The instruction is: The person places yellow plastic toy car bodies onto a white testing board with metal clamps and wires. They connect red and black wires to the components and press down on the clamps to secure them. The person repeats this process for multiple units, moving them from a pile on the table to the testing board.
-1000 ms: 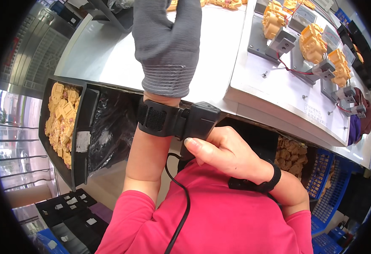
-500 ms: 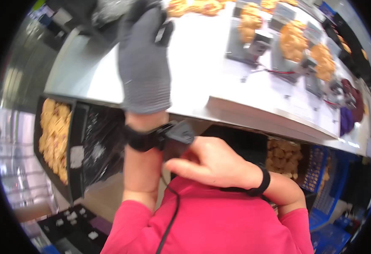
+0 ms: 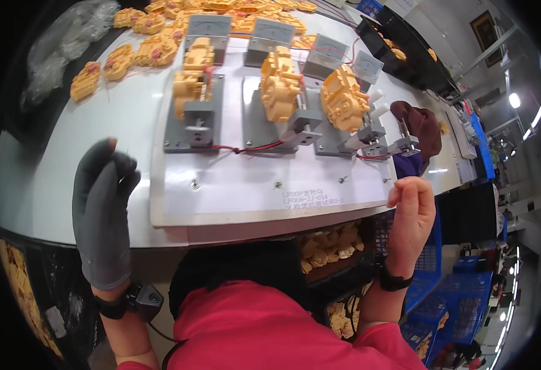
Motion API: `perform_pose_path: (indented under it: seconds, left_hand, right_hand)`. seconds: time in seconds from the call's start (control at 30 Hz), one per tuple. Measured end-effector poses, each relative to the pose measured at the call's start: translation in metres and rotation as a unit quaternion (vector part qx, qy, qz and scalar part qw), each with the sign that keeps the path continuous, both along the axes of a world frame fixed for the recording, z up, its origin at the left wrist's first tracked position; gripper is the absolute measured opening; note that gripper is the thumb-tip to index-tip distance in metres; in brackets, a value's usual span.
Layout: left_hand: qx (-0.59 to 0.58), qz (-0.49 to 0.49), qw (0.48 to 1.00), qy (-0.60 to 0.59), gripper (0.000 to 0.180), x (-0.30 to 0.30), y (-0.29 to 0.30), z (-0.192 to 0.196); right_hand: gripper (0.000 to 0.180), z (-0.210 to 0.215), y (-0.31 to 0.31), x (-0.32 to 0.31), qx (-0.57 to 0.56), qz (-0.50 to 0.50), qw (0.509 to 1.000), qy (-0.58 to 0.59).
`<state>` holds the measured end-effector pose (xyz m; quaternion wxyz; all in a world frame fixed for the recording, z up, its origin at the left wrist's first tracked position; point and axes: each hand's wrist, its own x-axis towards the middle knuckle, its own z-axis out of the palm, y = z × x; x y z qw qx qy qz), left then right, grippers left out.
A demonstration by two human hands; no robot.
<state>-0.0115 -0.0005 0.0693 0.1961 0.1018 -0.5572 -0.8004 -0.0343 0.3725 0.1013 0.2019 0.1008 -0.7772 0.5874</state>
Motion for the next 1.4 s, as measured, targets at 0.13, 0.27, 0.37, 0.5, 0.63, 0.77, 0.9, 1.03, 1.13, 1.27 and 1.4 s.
perform_pose_path:
  seconds: [0.13, 0.27, 0.37, 0.5, 0.63, 0.77, 0.9, 1.03, 1.13, 1.27, 1.4]
  left_hand:
    - [-0.083, 0.014, 0.995, -0.057, 0.033, -0.003, -0.006, -0.023]
    - [-0.246, 0.027, 0.963, -0.102, 0.031, -0.005, -0.010, -0.047]
    - [-0.245, 0.012, 0.957, -0.153, 0.036, -0.004, -0.007, -0.053]
    - [-0.403, -0.010, 0.915, 0.033, 0.048, 0.015, 0.014, -0.049]
    - [-0.243, 0.105, 0.954, -0.139, 0.031, 0.001, 0.013, -0.041]
    - [-0.240, 0.107, 0.952, -0.154, 0.038, 0.000, 0.017, -0.041]
    - [-0.243, 0.102, 0.951, -0.160, 0.037, -0.003, 0.020, -0.037]
    - [-0.268, 0.104, 0.947, -0.142, 0.042, -0.004, 0.017, -0.041]
    - [-0.168, 0.075, 0.974, -0.135, 0.048, 0.003, -0.025, -0.086]
    - [-0.294, 0.019, 0.955, -0.031, 0.040, 0.002, -0.011, -0.076]
    - [-0.199, 0.035, 0.970, -0.135, 0.032, -0.003, 0.005, -0.054]
  right_hand:
    - [0.009, -0.004, 0.009, -0.017, 0.142, -0.017, 0.990, 0.001]
    - [0.013, -0.001, -0.001, -0.035, 0.272, 0.030, 0.962, 0.021]
    - [0.015, -0.002, -0.003, -0.043, 0.302, 0.077, 0.950, -0.024]
    - [0.013, -0.021, -0.001, -0.057, 0.311, 0.111, 0.944, 0.001]
    - [0.016, -0.021, 0.003, -0.051, 0.321, 0.088, 0.941, 0.054]
    - [0.017, -0.027, 0.002, -0.053, 0.318, 0.074, 0.942, 0.078]
    - [0.018, -0.029, 0.002, -0.052, 0.321, 0.058, 0.941, 0.092]
    - [0.019, -0.031, 0.003, -0.051, 0.322, 0.054, 0.940, 0.101]
    - [0.019, -0.025, 0.000, -0.053, 0.324, 0.054, 0.939, 0.104]
    - [0.015, -0.030, -0.002, -0.051, 0.338, 0.065, 0.936, 0.070]
    - [0.019, -0.023, -0.012, -0.038, 0.295, -0.004, 0.954, 0.047]
